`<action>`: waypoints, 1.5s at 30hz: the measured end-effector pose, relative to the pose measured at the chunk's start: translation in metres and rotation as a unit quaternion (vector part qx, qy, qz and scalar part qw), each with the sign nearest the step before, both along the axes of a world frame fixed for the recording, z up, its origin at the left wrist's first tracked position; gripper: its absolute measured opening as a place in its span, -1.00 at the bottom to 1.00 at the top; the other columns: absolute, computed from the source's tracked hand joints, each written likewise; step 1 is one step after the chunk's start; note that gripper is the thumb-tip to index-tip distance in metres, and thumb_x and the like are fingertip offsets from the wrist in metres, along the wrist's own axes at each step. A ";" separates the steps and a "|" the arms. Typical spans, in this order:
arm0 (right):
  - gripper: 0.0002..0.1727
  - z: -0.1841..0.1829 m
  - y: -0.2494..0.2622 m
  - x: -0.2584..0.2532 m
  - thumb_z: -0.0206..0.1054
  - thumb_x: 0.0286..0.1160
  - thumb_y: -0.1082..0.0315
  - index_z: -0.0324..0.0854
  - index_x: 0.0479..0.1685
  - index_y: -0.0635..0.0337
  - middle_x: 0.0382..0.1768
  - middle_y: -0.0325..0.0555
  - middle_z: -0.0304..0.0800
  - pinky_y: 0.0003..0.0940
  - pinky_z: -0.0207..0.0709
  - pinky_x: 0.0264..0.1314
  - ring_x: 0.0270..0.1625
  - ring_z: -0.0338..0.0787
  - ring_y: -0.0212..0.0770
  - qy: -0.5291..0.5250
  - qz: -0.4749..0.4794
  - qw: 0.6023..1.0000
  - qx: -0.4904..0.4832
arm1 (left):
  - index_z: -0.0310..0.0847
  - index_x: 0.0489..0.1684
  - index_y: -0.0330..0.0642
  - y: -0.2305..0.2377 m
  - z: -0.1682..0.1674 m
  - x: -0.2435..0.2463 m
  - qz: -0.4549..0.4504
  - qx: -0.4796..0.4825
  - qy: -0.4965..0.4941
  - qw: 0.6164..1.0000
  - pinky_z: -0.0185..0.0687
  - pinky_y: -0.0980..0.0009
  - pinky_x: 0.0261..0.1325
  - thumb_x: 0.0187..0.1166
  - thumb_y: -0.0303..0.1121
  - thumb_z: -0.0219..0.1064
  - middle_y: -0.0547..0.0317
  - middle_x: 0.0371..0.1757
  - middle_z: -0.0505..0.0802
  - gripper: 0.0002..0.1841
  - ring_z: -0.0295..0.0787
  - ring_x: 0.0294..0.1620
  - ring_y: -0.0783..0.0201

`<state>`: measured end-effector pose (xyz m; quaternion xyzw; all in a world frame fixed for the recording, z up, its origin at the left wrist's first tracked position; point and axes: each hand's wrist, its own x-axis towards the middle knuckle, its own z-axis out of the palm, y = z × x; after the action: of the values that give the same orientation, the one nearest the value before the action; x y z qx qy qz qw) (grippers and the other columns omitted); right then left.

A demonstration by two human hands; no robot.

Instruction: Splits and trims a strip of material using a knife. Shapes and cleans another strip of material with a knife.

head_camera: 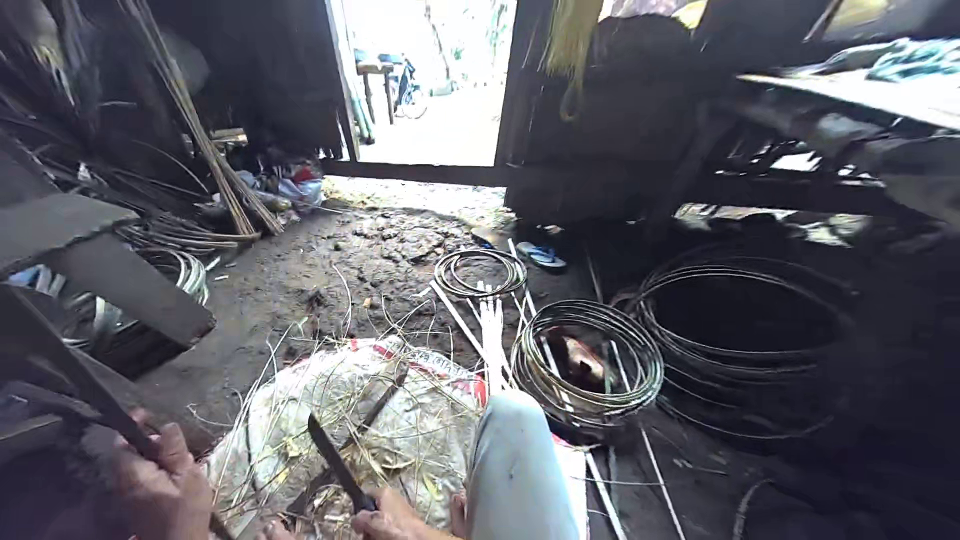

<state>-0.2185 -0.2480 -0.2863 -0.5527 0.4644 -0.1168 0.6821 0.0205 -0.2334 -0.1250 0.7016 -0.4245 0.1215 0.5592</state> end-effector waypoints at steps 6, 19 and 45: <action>-0.57 0.085 -0.024 -0.045 0.38 0.44 0.22 0.69 0.20 0.34 -0.21 0.04 0.84 -0.09 0.71 -0.05 -0.21 0.81 -0.16 -0.095 -0.128 0.930 -0.331 | 0.51 0.45 -0.35 0.047 0.046 0.005 -0.110 0.054 0.000 0.992 0.57 0.44 -0.39 0.89 -0.12 -0.11 0.14 -0.33 0.68 -0.49 0.54 -0.49 0.42; -0.59 0.206 -0.060 -0.035 -0.09 0.86 0.19 0.56 0.44 0.04 -0.74 -0.47 0.25 -0.49 0.46 -0.61 -0.76 0.32 -0.50 -0.313 -0.059 0.914 -0.250 | 0.65 0.22 -0.10 0.128 0.036 -0.103 -0.272 0.159 0.364 0.876 0.16 0.64 -0.72 0.85 -0.23 0.07 0.46 -0.65 0.44 -0.72 0.20 -0.77 0.58; -0.77 0.157 -0.047 0.057 0.33 0.53 0.46 0.60 0.11 0.18 -0.35 0.09 0.73 0.09 0.60 -0.55 -0.46 0.78 0.15 0.104 0.059 0.778 -0.617 | 0.51 0.09 -0.09 0.021 0.020 -0.096 -0.164 0.233 0.309 0.907 0.21 0.40 -0.66 0.92 -0.08 -0.11 0.25 -0.61 0.42 -0.65 0.20 -0.75 0.34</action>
<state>-0.1614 -0.2949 -0.1297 -0.8900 0.3278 -0.2800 0.1485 -0.0752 -0.2123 -0.1049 0.7347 -0.3562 -0.2972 0.4950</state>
